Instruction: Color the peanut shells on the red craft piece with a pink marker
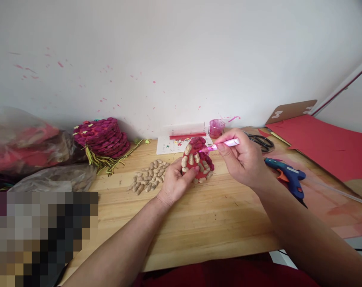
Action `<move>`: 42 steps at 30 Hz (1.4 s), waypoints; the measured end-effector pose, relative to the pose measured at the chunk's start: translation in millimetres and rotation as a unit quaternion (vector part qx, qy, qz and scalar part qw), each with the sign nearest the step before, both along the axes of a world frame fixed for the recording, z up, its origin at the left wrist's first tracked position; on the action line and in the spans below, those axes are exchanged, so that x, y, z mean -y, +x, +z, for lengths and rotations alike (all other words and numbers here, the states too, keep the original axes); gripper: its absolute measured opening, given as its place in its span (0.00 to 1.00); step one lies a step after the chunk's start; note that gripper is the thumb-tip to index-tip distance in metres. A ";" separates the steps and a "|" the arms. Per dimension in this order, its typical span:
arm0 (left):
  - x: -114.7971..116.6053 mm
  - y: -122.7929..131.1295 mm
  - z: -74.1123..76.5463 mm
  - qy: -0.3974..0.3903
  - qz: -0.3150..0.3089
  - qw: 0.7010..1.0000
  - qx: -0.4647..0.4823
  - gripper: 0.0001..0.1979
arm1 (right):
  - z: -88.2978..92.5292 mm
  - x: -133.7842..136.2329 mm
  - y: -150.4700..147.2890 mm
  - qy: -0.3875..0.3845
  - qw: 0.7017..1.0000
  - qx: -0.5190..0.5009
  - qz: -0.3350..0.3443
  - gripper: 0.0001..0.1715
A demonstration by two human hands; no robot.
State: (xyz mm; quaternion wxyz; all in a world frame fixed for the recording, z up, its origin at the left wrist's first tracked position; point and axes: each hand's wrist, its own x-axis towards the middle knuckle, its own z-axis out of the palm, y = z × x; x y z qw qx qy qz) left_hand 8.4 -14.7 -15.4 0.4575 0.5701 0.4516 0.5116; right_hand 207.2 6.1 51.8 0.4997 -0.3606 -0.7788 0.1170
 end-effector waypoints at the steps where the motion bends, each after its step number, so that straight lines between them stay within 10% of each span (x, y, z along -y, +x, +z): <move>1: 0.0 -0.2 -0.2 -0.007 -0.001 1.000 0.006 0.13 | -0.2 -0.2 0.2 -0.004 1.000 -0.003 0.005 0.06; 42: -6.7 2.6 -1.1 -0.077 -0.011 0.978 0.195 0.22 | -7.7 -2.5 -6.3 0.020 0.999 -0.050 0.006 0.05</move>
